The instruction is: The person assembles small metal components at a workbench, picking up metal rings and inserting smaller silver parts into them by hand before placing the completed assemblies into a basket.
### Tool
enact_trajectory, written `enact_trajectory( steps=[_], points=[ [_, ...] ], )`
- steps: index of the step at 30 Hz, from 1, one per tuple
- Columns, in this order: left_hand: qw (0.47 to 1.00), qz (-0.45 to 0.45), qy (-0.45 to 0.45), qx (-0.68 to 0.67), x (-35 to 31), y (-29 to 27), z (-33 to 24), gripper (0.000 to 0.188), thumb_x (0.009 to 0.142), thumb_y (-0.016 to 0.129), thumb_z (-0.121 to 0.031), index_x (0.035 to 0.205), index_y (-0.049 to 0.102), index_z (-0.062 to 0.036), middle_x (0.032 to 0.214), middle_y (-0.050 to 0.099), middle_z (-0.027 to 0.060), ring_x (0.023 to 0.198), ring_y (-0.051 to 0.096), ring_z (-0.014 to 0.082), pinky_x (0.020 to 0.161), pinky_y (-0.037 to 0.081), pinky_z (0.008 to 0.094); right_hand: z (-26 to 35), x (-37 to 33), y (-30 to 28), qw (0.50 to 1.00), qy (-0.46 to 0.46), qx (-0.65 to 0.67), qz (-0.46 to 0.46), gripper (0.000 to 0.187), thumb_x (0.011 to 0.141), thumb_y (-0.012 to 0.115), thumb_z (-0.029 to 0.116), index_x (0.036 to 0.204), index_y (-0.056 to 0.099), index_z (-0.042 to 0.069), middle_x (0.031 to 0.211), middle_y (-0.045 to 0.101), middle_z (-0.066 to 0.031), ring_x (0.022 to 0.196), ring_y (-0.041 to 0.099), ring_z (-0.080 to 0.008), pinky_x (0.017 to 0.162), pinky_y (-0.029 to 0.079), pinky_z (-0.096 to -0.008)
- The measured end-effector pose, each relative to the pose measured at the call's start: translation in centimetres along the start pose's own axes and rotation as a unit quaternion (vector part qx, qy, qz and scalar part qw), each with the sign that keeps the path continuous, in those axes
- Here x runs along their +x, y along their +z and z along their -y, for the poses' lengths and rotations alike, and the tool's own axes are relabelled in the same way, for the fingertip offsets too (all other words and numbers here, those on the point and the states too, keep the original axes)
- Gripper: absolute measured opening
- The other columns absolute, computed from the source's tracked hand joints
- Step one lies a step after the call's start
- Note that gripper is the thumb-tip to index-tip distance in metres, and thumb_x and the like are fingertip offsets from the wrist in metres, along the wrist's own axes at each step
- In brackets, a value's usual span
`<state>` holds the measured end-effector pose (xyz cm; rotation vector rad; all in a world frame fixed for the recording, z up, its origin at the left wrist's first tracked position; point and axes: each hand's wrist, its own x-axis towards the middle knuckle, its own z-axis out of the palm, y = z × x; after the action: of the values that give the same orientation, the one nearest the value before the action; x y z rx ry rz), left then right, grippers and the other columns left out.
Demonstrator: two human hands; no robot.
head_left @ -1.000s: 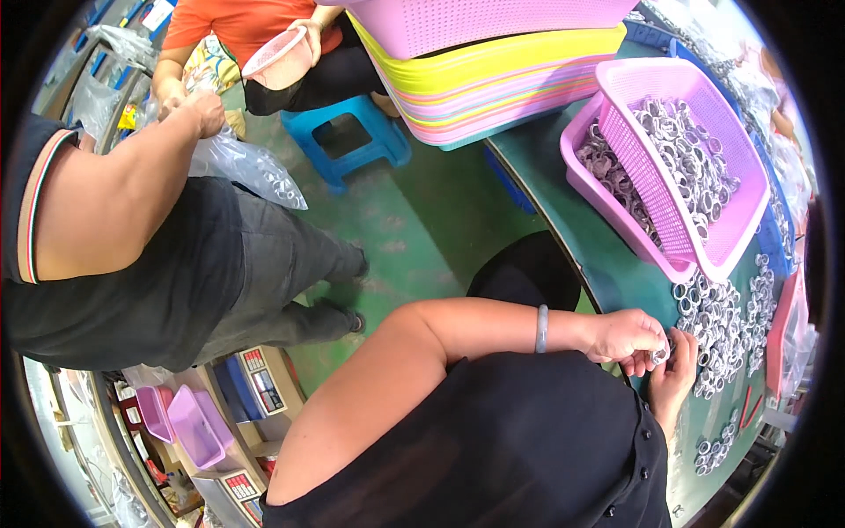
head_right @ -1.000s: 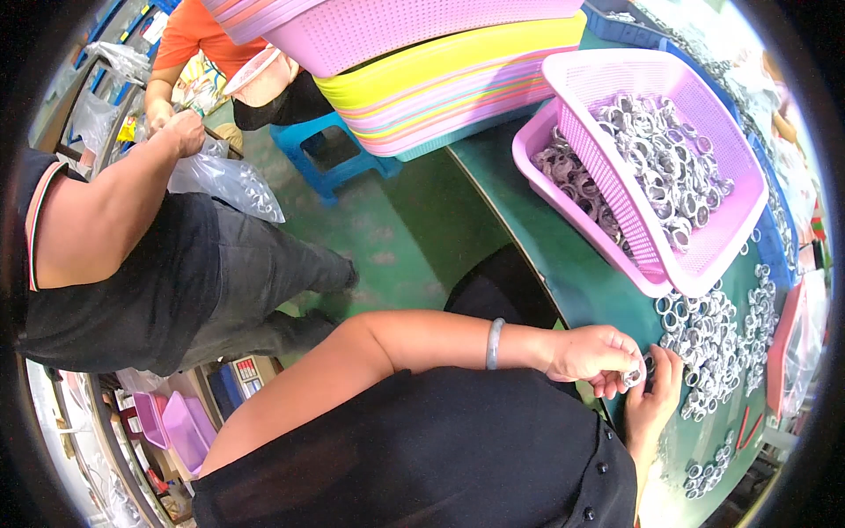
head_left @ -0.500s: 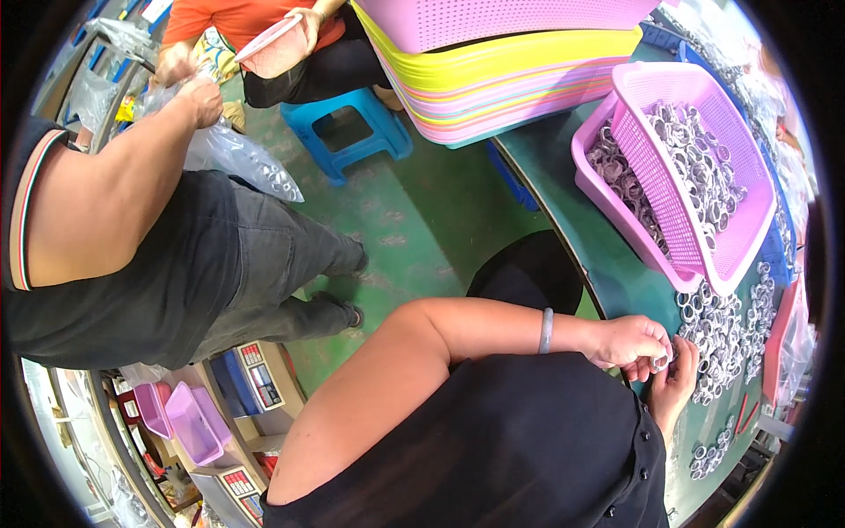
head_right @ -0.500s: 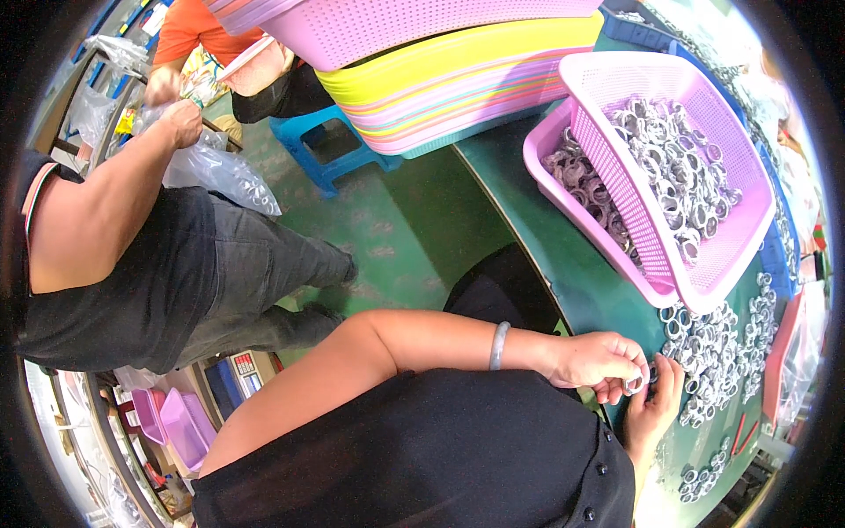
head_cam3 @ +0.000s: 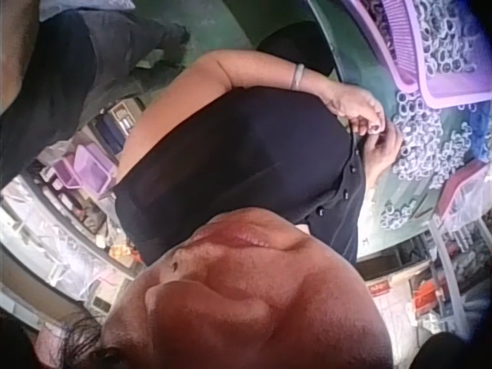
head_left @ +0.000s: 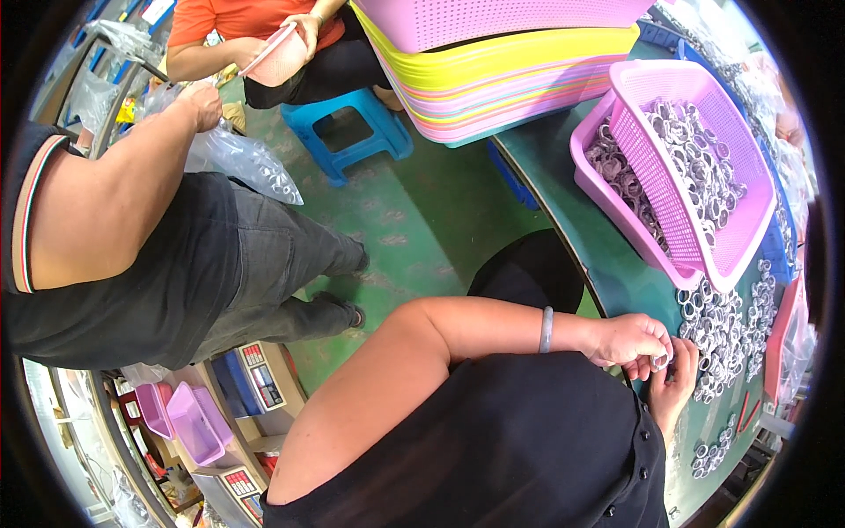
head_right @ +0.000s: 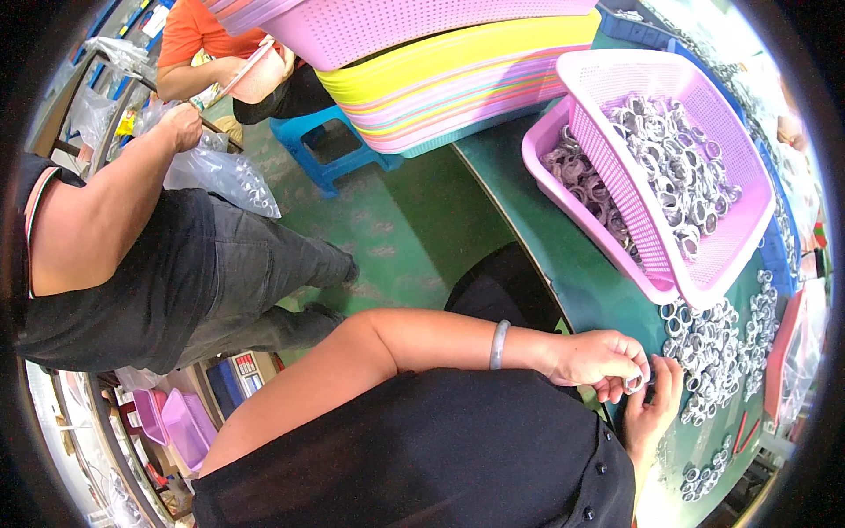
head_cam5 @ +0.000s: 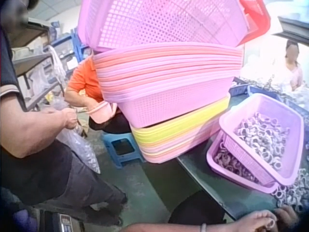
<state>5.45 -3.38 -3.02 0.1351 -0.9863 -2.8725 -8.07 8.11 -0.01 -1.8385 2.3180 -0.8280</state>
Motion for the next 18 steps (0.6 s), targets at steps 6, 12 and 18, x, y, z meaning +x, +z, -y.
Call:
enact_trajectory(
  steps=[6, 12, 18],
  points=[
    [1.0, 0.003, 0.005, 0.002, 0.01, -0.15, 0.05, 0.015, 0.085, 0.045, -0.012, 0.095, 0.051, -0.002, 0.075, 0.054, 0.004, 0.058, 0.053, 0.0127, 0.053, 0.045, 0.0234, 0.16, 0.15, 0.05, 1.0, -0.024, -0.006, 0.001, 0.03, 0.068, 0.056, -0.004, 0.098, 0.054, -0.001, 0.102, 0.051, -0.0161, 0.093, 0.053, -0.0316, 0.081, 0.042, -0.0353],
    [1.0, 0.001, 0.003, -0.004, -0.1, 0.02, -0.05, 0.016, 0.085, 0.045, -0.013, 0.096, 0.051, -0.002, 0.075, 0.054, 0.004, 0.058, 0.054, 0.0129, 0.053, 0.045, 0.0236, -0.12, -0.03, 0.02, 1.0, -0.017, 0.001, 0.005, 0.028, 0.069, 0.056, -0.004, 0.096, 0.054, -0.001, 0.102, 0.052, -0.0155, 0.093, 0.053, -0.0307, 0.081, 0.042, -0.0347],
    [1.0, 0.002, 0.003, 0.001, -0.01, -0.05, 0.01, 0.016, 0.085, 0.045, -0.013, 0.096, 0.052, -0.0022, 0.075, 0.054, 0.004, 0.058, 0.054, 0.0131, 0.053, 0.045, 0.0236, -0.3, -0.13, 0.08, 1.0, -0.005, 0.008, 0.003, 0.027, 0.07, 0.056, -0.005, 0.096, 0.054, 0.0, 0.102, 0.052, -0.0151, 0.092, 0.053, -0.0306, 0.08, 0.042, -0.0348]
  ],
)
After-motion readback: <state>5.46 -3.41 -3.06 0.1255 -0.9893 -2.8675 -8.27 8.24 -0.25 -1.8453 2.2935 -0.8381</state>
